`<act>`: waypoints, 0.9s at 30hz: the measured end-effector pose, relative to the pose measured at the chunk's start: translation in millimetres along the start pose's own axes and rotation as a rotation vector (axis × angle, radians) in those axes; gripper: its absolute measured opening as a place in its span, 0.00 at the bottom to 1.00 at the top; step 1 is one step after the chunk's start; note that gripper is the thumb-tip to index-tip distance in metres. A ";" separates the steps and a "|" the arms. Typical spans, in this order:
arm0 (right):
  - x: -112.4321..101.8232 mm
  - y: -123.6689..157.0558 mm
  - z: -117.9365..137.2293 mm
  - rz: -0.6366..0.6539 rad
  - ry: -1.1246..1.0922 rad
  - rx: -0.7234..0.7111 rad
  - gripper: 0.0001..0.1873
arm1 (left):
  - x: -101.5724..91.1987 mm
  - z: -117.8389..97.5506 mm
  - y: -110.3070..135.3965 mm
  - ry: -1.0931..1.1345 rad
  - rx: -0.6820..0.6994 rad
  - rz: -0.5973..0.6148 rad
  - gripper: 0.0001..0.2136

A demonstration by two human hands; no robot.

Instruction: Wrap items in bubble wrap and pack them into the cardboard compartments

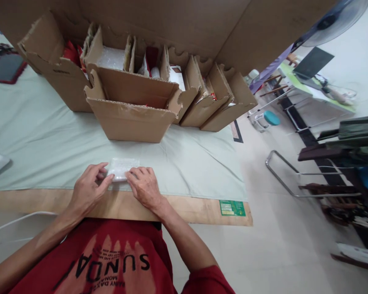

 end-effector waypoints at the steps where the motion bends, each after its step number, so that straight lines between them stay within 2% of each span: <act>1: 0.3 -2.8 -3.4 -0.015 -0.045 0.052 0.13 | -1.9 3.1 4.6 0.108 -0.110 -0.004 0.24; 4: -1.7 -4.6 -8.7 -0.089 -0.273 0.232 0.12 | 2.9 8.7 20.6 0.486 -0.444 0.055 0.31; 6: -1.6 -1.2 -6.1 -0.085 -0.454 0.324 0.11 | 11.2 5.1 25.5 0.673 -0.569 0.120 0.34; 8: -2.1 3.5 -1.6 -0.035 -0.587 0.375 0.11 | 17.7 -1.5 23.3 0.761 -0.590 0.166 0.32; 10: -8.8 7.2 -1.2 -0.018 -0.635 0.389 0.10 | 21.2 -8.8 17.3 0.758 -0.541 0.210 0.27; 12: -22.9 8.0 -6.4 -0.048 -0.645 0.376 0.14 | 21.8 -16.2 11.2 0.666 -0.435 0.247 0.22; 15: -48.7 1.1 -14.6 -0.041 -0.664 0.315 0.35 | 21.5 -29.5 6.1 0.453 -0.195 0.258 0.21; 16: -56.8 -3.2 -15.7 -0.015 -0.658 0.293 0.38 | 22.0 -35.6 5.3 0.398 -0.097 0.250 0.22; 17: -64.8 -8.2 -16.2 0.008 -0.642 0.276 0.36 | 22.8 -42.8 4.8 0.355 0.009 0.241 0.23; 18: -72.6 -13.7 -16.4 0.026 -0.619 0.264 0.30 | 23.3 -51.0 4.0 0.319 0.118 0.229 0.24; 20: -88.3 -25.1 -17.4 0.056 -0.569 0.257 0.11 | 22.0 -70.6 0.1 0.258 0.354 0.208 0.27; 21: -97.0 -30.5 -18.8 0.069 -0.548 0.254 0.05 | 19.1 -81.2 -4.2 0.223 0.467 0.189 0.28; 23: -117.8 -40.1 -24.1 0.096 -0.526 0.238 0.04 | 7.7 -101.2 -20.3 0.130 0.641 0.104 0.31; 24: -130.8 -44.5 -28.3 0.097 -0.522 0.226 0.04 | -0.7 -110.1 -32.1 0.075 0.699 0.024 0.32; 26: -162.9 -53.6 -39.6 0.027 -0.516 0.201 0.03 | -19.4 -123.5 -60.4 -0.042 0.748 -0.190 0.34; 27: -181.3 -58.7 -46.4 -0.051 -0.501 0.194 0.03 | -26.5 -127.6 -74.9 -0.098 0.747 -0.283 0.35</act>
Point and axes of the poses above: each hand's wrist, its own y-axis away from the middle knuckle, its own x-axis out of the palm, z = x × y, the point moved 5 cm from there along -y, towards the middle knuckle, and after that the axes turned 5 degrees about -z, right-handed, at the moved point
